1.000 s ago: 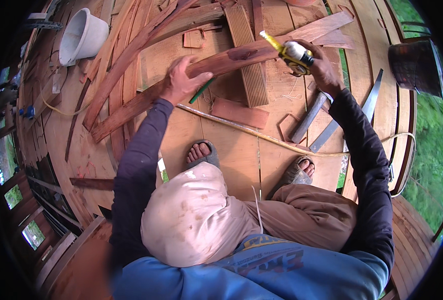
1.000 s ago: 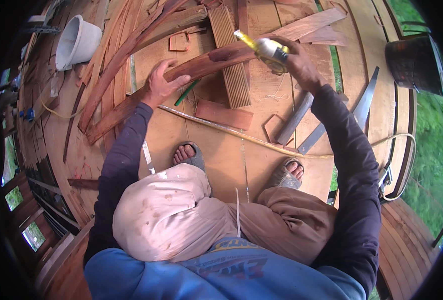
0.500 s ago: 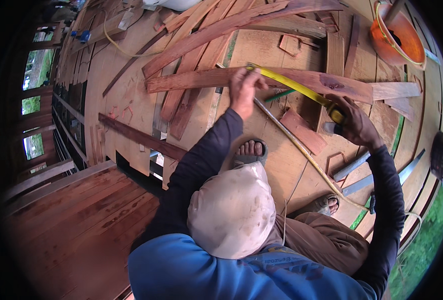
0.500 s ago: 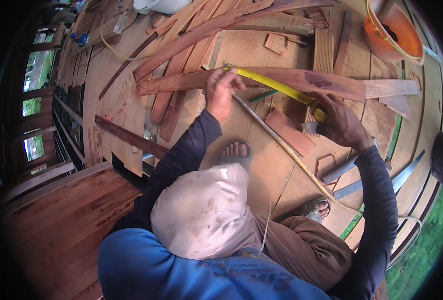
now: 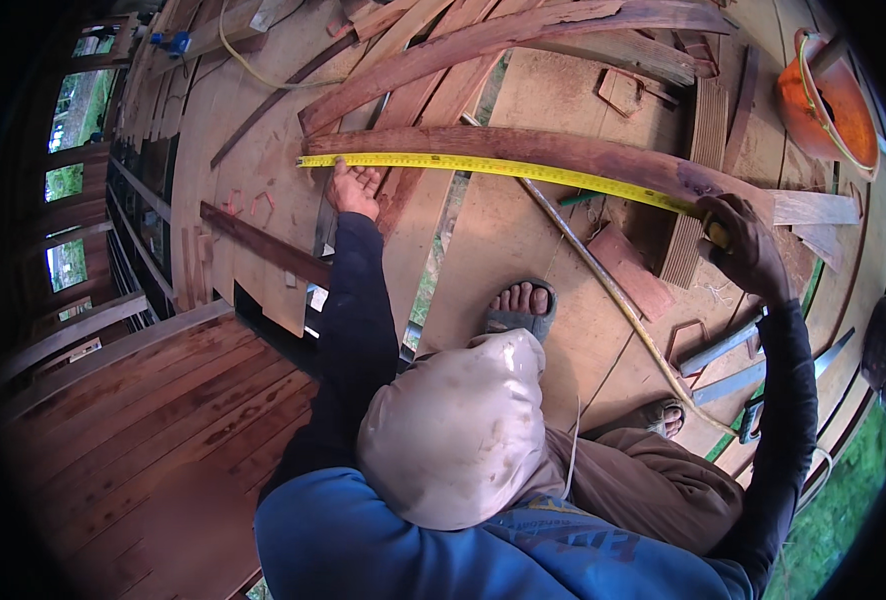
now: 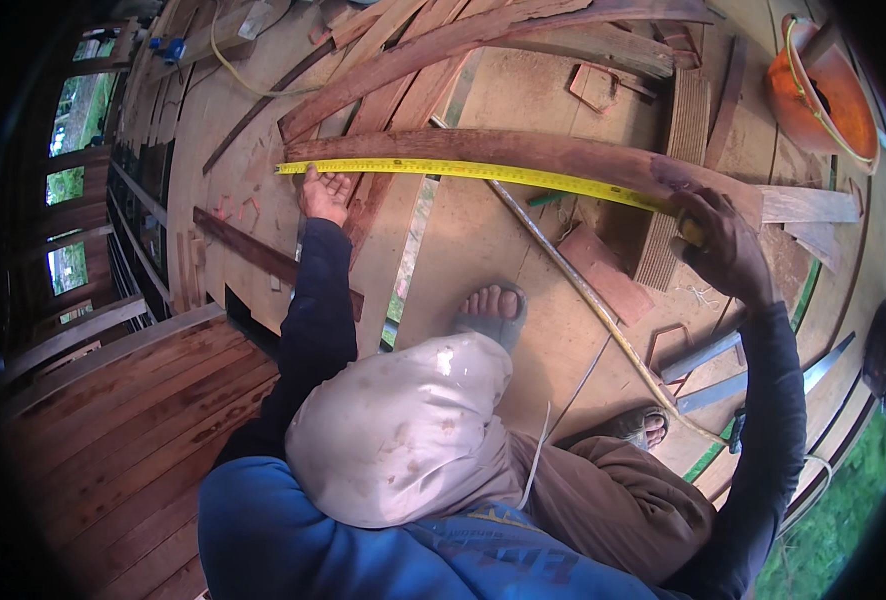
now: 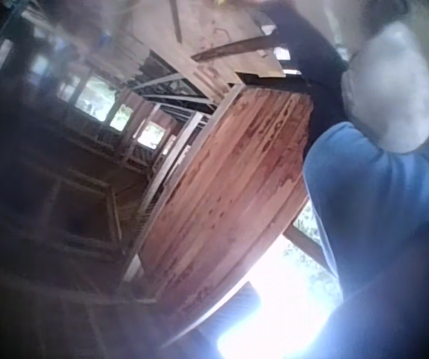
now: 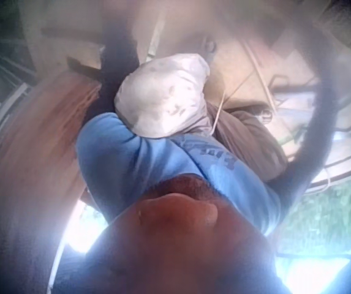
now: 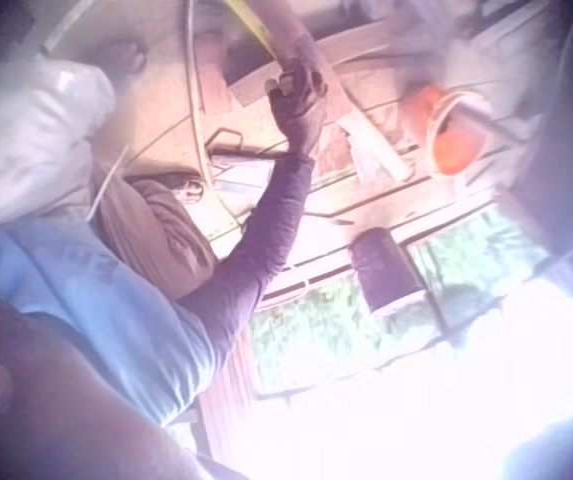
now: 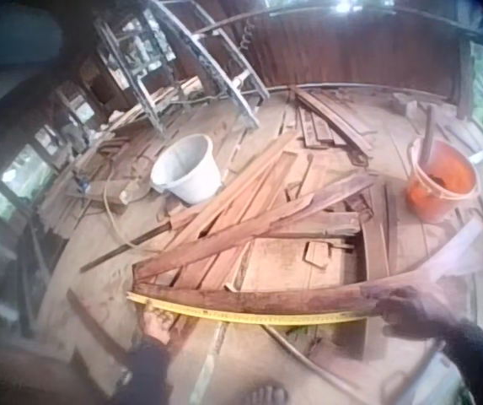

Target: The person hammers nails into wooden planks to assemble a wooden structure. They measure and mark planks with a tape measure and pencil, then hammer nails to secure the pieces together.

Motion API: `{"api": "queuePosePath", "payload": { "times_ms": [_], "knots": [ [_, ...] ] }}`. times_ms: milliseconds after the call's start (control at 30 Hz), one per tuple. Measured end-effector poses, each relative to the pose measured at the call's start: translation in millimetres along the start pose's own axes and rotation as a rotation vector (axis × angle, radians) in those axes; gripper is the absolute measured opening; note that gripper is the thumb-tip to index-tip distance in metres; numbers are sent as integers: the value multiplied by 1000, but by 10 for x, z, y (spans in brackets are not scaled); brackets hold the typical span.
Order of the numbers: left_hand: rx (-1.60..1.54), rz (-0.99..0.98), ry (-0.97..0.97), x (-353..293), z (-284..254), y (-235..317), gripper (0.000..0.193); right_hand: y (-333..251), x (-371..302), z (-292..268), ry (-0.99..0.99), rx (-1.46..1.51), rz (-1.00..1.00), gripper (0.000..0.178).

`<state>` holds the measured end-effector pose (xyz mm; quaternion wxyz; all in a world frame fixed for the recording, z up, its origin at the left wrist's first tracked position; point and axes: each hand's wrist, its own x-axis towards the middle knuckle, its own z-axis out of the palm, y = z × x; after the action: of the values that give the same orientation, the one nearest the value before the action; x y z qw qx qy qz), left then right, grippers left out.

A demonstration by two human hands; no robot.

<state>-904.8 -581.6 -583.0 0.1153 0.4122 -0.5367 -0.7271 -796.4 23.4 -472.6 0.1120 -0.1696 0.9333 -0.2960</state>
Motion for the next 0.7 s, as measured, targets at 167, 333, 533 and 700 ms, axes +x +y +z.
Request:
{"api": "queuePosePath", "payload": {
  "times_ms": [167,333,533,700],
  "knots": [
    [98,29,60,121,59,-57,28,-145,319,159,-67,-14,-8,51],
    [211,0,-8,222,88,-183,24,-69,369,163,-66,-15,-1,53],
    [233,36,-39,244,43,-302,27,-80,345,158,-46,-82,7,57],
    [396,114,52,301,33,-308,34,-35,346,166,-10,-82,-13,59]
  ]
}}
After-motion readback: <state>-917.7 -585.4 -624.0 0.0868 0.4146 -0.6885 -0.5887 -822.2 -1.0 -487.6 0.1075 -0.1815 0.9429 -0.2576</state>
